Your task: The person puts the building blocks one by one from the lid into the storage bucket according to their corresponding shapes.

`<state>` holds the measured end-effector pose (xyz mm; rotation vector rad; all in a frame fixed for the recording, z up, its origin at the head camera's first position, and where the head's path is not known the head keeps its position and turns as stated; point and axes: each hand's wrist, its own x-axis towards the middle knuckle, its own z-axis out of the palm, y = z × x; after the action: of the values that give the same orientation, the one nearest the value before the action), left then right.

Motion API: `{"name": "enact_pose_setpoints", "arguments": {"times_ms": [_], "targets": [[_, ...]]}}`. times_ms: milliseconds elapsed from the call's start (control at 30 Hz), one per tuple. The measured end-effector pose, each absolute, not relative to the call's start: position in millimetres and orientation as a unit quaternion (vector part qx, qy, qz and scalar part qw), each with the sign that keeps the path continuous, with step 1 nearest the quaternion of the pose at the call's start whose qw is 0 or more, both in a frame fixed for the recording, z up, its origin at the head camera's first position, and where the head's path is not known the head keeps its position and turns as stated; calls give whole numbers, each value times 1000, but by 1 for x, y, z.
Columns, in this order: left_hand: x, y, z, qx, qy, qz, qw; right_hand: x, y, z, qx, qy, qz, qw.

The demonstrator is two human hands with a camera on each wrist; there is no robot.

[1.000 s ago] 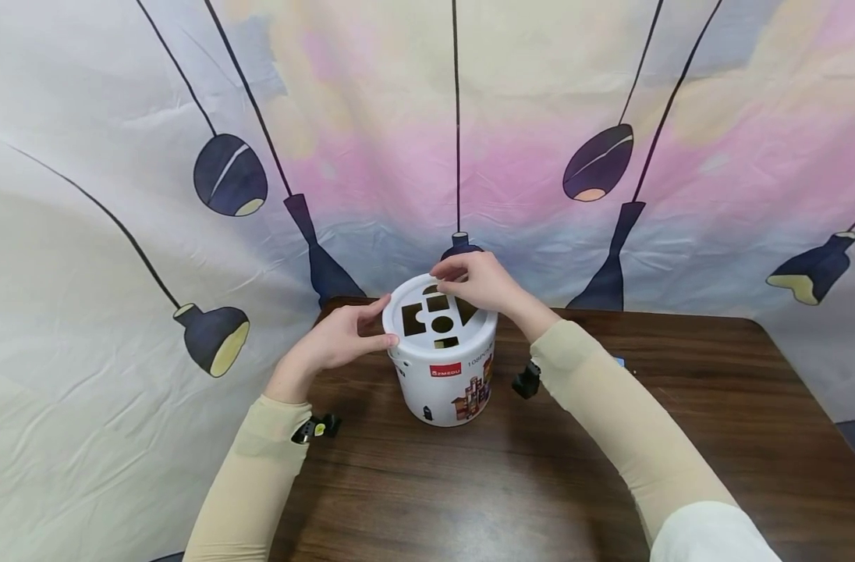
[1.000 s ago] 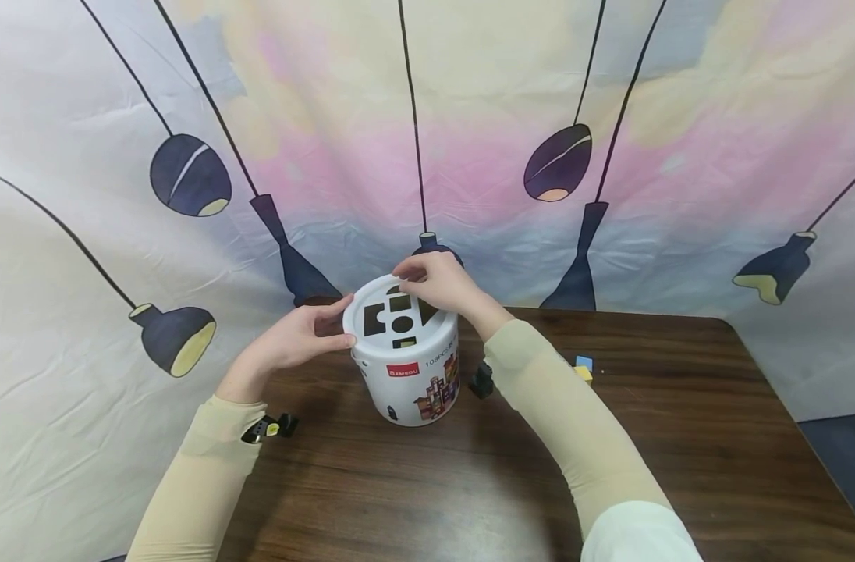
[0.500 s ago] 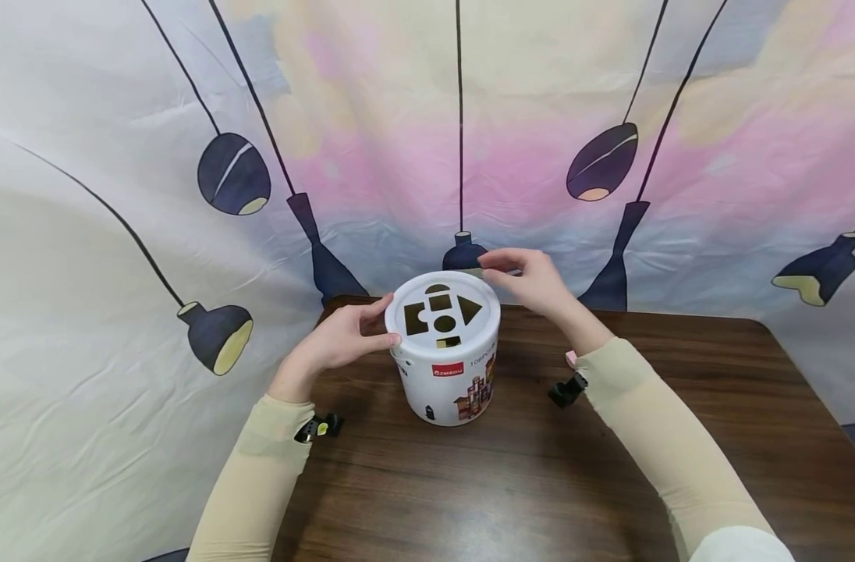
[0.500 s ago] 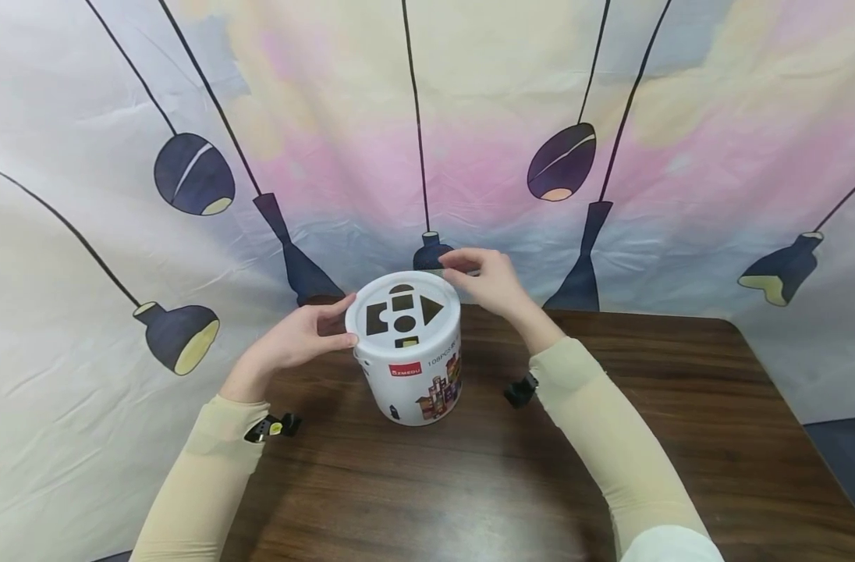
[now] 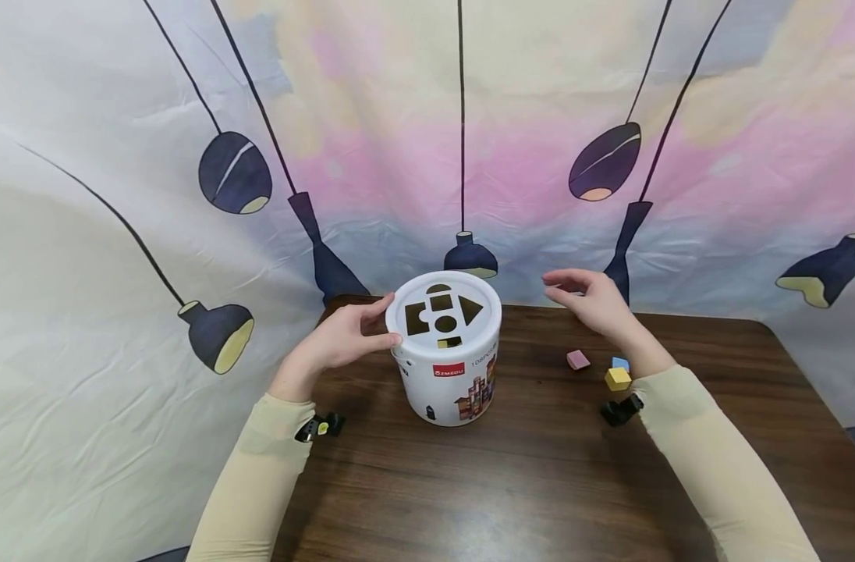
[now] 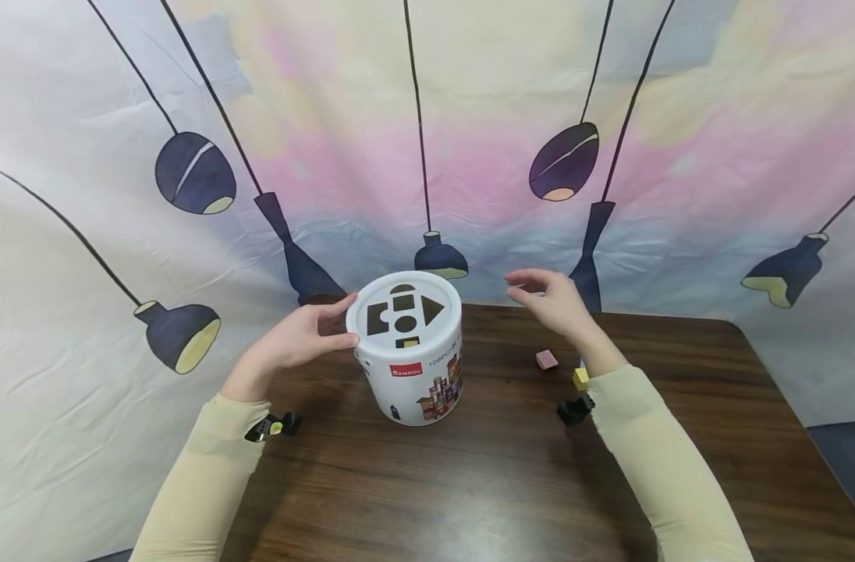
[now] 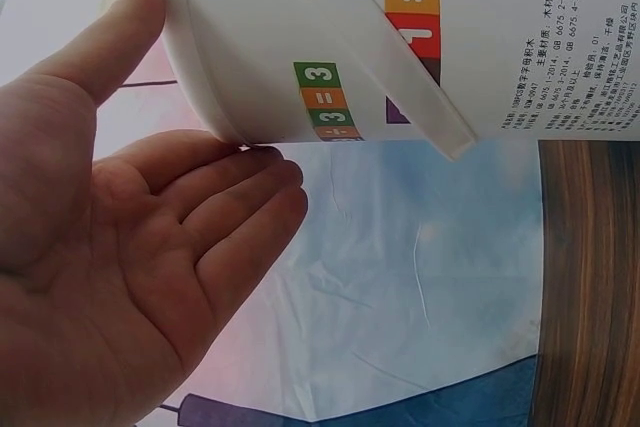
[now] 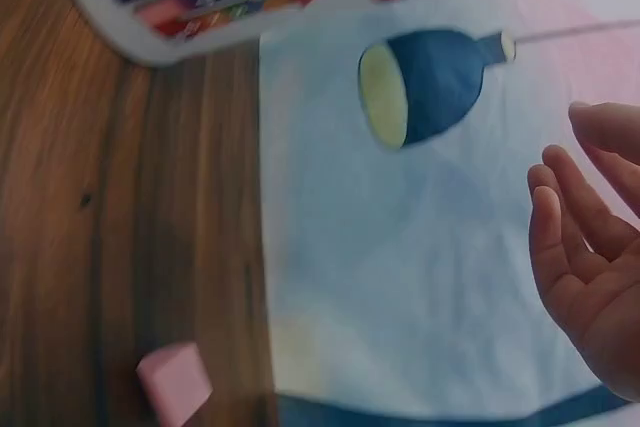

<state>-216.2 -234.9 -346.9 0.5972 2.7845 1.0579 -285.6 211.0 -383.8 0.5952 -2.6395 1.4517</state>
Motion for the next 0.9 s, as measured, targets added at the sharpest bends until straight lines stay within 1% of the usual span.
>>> {"name": "enact_pose_setpoints", "arguments": {"times_ms": [433,667,900], "targets": [[-217,-234,-347,202,909,359,56,-269,282,-438,154,-885,438,-35],[-217,-233,-347,201,910,357,57,-246,316,-466,129,-899,416,-43],[-216,-235,-348,198,912,354,54,-235,331,-482,121,-905,404,-49]]}}
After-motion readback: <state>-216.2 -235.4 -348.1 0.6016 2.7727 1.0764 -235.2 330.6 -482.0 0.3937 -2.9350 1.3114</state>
